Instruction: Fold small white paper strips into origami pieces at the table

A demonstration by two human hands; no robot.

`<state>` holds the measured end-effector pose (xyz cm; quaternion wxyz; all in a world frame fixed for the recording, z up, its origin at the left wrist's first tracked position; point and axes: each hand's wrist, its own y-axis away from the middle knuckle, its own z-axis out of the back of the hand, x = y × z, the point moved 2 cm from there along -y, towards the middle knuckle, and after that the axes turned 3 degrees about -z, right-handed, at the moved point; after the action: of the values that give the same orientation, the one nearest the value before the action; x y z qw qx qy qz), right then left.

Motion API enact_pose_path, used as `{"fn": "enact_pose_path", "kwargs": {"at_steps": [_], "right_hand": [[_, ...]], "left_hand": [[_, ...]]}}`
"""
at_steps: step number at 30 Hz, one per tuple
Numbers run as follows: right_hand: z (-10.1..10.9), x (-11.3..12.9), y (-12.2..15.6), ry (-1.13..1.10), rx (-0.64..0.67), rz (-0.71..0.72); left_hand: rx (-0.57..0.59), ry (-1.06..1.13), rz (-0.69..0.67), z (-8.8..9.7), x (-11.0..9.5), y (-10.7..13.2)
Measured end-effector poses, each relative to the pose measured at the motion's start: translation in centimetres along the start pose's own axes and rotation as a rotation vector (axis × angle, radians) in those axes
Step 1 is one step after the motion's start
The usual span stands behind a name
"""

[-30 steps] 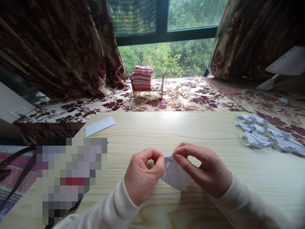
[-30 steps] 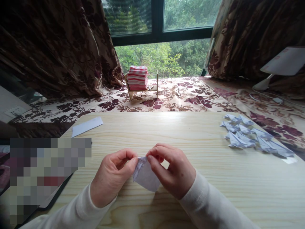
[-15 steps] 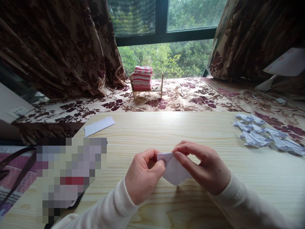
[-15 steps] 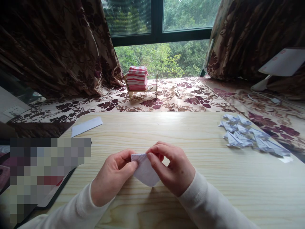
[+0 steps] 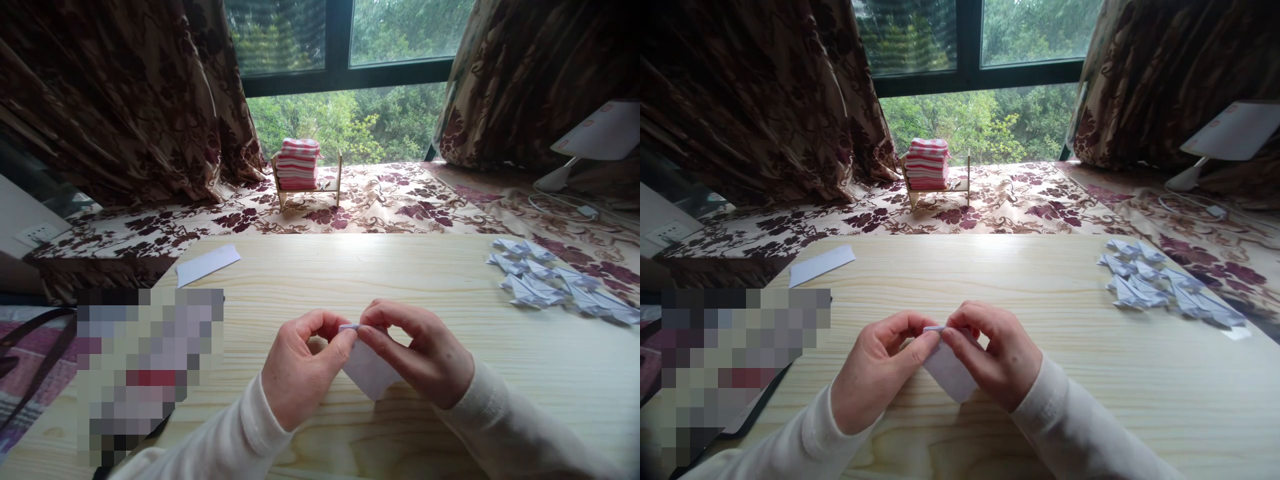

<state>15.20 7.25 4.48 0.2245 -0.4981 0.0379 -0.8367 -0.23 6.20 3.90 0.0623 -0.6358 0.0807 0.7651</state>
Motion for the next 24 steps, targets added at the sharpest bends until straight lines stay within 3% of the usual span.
{"fn": "enact_pose_path", "kwargs": {"at_steps": [3,8,13,17,24], "right_hand": [[0.0,0.2,0.0,-0.013,0.022,0.008],[0.2,0.0,0.0,-0.081,0.055,-0.033],[0.8,-1.0,0.0,-0.152,-0.020,-0.140],[1.0,-1.4,0.0,-0.219,-0.037,-0.195],[0.5,-0.7,0.1,-0.220,0.053,-0.142]], "left_hand": [[-0.014,0.025,-0.048,0.2,-0.4,0.0],[0.066,0.193,0.018,0.4,-0.5,-0.4],[0.127,0.100,0.049,0.6,-0.7,-0.5],[0.120,-0.033,-0.030,0.9,-1.0,-0.4],[0.163,0.006,-0.015,0.7,-1.0,-0.4]]}}
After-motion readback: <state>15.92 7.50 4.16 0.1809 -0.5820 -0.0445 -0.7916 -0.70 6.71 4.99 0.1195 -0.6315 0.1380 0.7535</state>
